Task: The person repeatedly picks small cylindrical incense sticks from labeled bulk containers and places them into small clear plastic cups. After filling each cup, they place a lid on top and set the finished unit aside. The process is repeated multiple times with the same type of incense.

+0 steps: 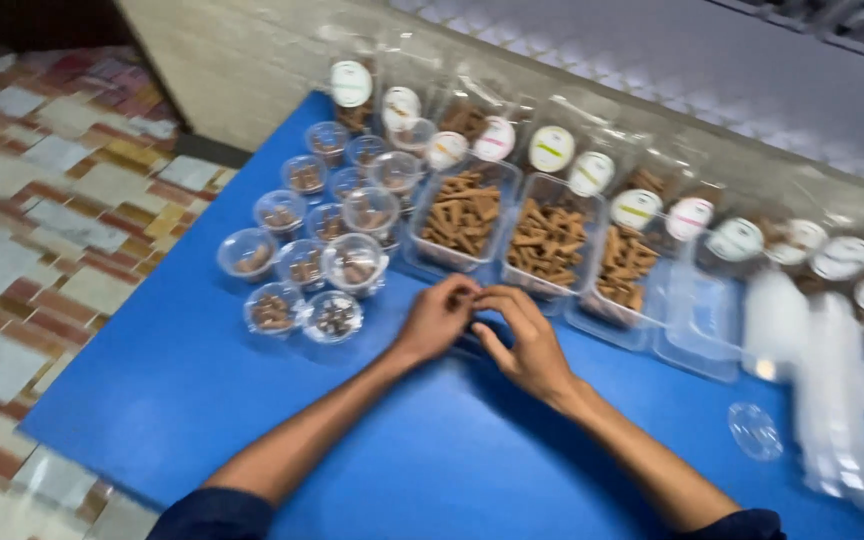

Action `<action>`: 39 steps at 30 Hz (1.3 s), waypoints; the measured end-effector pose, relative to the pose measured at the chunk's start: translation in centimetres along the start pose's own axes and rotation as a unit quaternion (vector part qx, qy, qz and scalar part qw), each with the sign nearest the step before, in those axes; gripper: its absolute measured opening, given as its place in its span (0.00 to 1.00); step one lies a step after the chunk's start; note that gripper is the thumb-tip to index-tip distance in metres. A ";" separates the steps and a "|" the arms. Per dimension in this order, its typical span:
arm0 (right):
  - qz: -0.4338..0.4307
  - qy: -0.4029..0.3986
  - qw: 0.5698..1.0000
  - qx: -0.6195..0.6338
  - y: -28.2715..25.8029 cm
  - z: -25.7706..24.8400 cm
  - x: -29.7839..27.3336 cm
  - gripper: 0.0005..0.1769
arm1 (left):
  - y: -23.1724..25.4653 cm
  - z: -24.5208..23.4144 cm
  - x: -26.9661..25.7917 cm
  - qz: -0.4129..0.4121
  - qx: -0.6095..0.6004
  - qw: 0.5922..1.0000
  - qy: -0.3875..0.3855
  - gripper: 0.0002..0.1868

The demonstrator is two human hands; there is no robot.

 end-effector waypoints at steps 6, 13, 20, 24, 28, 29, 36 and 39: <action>0.103 0.030 0.994 -0.014 2.4 -5.9 -6.4 0.13 | 2.4 2.6 -0.2 -0.095 0.037 0.993 -0.051 0.05; 0.188 0.083 0.979 0.009 3.7 -11.5 -11.6 0.12 | 6.2 11.9 -1.0 -0.063 0.021 0.986 -0.152 0.05; 0.203 0.140 0.969 0.021 6.0 -13.0 -14.8 0.10 | 7.7 13.6 -1.6 -0.050 0.065 0.979 -0.185 0.05; 0.148 0.177 0.972 -0.032 6.6 -16.3 -14.7 0.12 | 7.5 13.3 -1.6 -0.068 0.056 0.982 -0.166 0.04; 0.074 0.209 0.944 -0.244 6.5 -23.9 -15.0 0.14 | 7.1 13.3 -1.7 -0.096 0.036 0.981 -0.162 0.06; 0.076 0.212 0.943 -0.246 7.5 -25.5 -15.6 0.14 | 7.0 13.4 -1.7 -0.094 0.036 0.981 -0.166 0.06; 0.227 0.044 0.837 -0.496 14.8 -29.7 -18.8 0.17 | 7.5 13.4 -1.6 -0.083 0.038 0.981 -0.169 0.05; 0.214 0.036 0.838 -0.501 15.3 -29.3 -18.2 0.14 | 7.6 13.3 -1.6 -0.094 0.039 0.981 -0.168 0.05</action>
Point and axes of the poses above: each hand's wrist, its own x-axis towards the middle knuckle, its own z-axis out of the palm, y = z × x, the point moved 5 cm from there along x, towards the middle knuckle, and after that the axes turned 3 degrees about y, right-handed, at the moved point
